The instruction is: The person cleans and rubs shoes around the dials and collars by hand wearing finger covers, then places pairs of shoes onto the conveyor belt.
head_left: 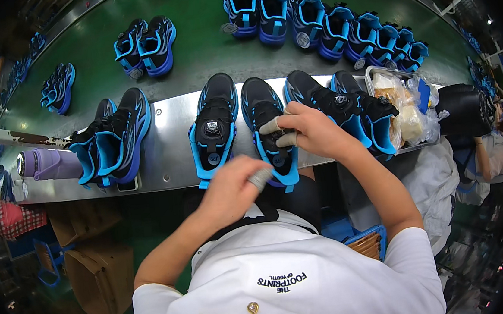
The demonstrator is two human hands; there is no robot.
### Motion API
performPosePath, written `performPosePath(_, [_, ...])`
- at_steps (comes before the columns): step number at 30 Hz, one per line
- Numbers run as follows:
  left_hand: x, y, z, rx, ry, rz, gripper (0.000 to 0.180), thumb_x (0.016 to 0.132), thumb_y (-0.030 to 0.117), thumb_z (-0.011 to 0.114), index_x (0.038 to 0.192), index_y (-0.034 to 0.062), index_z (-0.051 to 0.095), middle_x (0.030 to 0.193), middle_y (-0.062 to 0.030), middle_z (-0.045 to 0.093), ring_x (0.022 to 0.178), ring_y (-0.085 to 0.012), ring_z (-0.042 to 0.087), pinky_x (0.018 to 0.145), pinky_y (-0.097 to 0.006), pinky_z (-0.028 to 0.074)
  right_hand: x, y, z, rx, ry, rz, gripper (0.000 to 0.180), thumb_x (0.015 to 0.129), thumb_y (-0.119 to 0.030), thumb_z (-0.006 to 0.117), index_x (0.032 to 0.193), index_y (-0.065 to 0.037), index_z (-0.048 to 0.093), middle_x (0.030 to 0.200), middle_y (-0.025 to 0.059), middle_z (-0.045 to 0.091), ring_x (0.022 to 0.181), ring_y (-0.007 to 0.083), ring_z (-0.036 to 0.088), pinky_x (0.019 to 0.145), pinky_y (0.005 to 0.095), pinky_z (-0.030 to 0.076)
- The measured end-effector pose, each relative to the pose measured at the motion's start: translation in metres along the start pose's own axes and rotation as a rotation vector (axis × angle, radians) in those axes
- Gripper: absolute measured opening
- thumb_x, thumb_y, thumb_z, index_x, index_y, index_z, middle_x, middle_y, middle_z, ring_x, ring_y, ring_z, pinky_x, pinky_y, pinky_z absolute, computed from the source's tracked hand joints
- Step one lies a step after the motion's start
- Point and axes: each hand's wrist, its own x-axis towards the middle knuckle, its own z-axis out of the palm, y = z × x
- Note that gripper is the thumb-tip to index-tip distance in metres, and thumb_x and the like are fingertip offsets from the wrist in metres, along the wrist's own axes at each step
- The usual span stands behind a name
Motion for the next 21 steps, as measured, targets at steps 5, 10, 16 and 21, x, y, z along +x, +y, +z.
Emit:
performPosePath(5, [0.005,0.005,0.038,-0.757,-0.106,-0.517,0.032,0.101,0.012,0.051,0.128,-0.003,0.054,0.109,-0.0119,0.063,0.083,-0.0186,0.066,0.06,-0.026,0.053,-0.001,0.006,0.005,-0.116,0.08,-0.023,0.038,0.074,-0.024,0.079,0.111,-0.016,0.072,0.08,0.0088,0.051,0.078,0.0253,0.055,0.071,0.0351,0.047])
performPosePath(10, [0.018,-0.006,0.047,-1.041,-0.055,-0.471,0.03,0.101,0.016,0.05,0.126,-0.0017,0.052,0.121,-0.0125,0.06,0.088,-0.0172,0.064,0.066,-0.027,0.05,0.013,0.007,-0.014,0.059,-0.122,-0.123,0.037,0.075,-0.016,0.077,0.11,-0.012,0.071,0.083,0.009,0.053,0.08,0.0247,0.056,0.073,0.0349,0.048])
performPosePath(16, [0.01,-0.008,0.045,-1.085,0.029,-0.461,0.024,0.099,0.007,0.047,0.12,-0.0035,0.054,0.116,-0.0129,0.06,0.097,-0.0214,0.066,0.073,-0.028,0.053,0.015,0.0,-0.007,-0.084,-0.109,-0.155,0.038,0.077,-0.019,0.075,0.114,-0.012,0.068,0.083,0.0102,0.056,0.075,0.0284,0.059,0.067,0.0374,0.049])
performPosePath(21, [0.016,-0.013,0.053,-1.101,0.06,-0.505,0.024,0.099,0.007,0.047,0.119,-0.0037,0.054,0.114,-0.0134,0.06,0.098,-0.0239,0.066,0.066,-0.029,0.054,0.028,-0.003,-0.005,-0.152,-0.253,-0.384,0.049,0.084,-0.012,0.062,0.131,-0.025,0.06,0.085,0.0084,0.05,0.075,0.0298,0.055,0.065,0.039,0.048])
